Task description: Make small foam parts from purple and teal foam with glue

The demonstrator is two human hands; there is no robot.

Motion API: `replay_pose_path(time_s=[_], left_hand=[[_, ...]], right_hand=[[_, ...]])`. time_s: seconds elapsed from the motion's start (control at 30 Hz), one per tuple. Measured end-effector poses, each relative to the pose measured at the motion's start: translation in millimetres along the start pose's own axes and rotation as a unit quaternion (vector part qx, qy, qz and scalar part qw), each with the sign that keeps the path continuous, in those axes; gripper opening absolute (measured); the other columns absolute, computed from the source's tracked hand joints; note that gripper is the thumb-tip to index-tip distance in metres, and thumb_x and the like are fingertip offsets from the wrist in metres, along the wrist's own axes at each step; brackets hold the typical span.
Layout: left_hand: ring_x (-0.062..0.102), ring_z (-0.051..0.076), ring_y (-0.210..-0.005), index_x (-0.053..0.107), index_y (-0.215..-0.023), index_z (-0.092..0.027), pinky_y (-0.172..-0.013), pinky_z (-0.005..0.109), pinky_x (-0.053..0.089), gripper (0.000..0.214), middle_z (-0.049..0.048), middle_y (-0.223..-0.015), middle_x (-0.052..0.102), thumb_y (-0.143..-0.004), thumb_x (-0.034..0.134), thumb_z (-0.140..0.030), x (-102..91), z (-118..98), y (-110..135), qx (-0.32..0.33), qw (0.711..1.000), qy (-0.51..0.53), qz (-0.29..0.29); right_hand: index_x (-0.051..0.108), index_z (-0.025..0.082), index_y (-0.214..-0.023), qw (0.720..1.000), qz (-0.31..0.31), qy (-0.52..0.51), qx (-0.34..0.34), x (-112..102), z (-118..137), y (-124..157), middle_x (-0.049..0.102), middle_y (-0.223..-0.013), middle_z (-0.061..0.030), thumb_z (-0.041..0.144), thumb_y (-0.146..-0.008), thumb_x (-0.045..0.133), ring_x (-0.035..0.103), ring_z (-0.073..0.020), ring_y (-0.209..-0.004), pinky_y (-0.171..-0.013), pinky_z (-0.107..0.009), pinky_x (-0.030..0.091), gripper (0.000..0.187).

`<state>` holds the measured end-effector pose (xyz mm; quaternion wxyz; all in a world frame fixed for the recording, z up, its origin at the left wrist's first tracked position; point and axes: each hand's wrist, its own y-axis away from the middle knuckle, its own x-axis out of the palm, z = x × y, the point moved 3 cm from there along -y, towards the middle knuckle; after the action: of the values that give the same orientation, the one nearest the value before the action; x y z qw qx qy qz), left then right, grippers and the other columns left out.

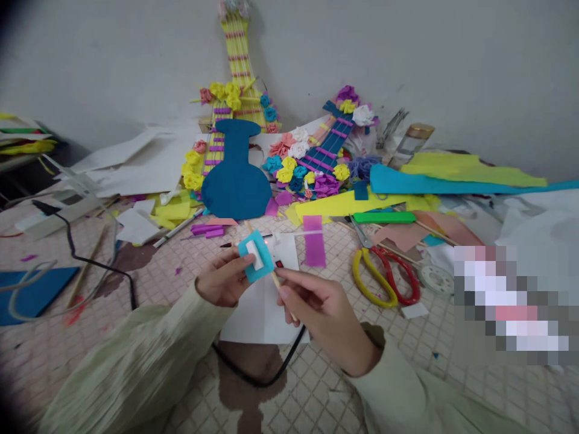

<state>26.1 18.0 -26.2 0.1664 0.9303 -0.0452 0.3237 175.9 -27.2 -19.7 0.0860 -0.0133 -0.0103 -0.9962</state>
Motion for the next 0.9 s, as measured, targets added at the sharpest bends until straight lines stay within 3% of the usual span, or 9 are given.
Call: replay_pose_path(time_s=[0.47, 0.9], left_hand=[[0.062, 0.013, -0.063, 0.064, -0.064, -0.011, -0.065, 0.025, 0.05, 0.015, 0.0033, -0.062, 0.067, -0.053, 0.074, -0.016, -0.5, 1.4, -0.5, 0.018, 1.0, -0.009, -0.004], [0.064, 0.014, -0.063, 0.065, -0.066, -0.011, -0.064, 0.026, 0.051, 0.016, 0.0046, -0.065, 0.069, -0.054, 0.073, -0.016, 4.4, -1.0, 3.2, 0.032, 0.999, -0.022, 0.003]], right_hand=[[0.061, 0.024, -0.108, 0.999, 0.01, 0.042, -0.008, 0.1, -1.1, 2.7, 0.056, -0.067, -0.0001, 0.027, -0.077, 0.058, 0.045, -0.0057, -0.049, -0.041, -0.018, 0.038, 0.032], [0.062, 0.024, -0.106, 0.991, 0.005, 0.115, -0.07, 1.3, 1.1, 1.7, 0.055, -0.069, -0.0013, 0.026, -0.077, 0.057, 0.044, -0.0065, -0.048, -0.04, -0.021, 0.038, 0.03]])
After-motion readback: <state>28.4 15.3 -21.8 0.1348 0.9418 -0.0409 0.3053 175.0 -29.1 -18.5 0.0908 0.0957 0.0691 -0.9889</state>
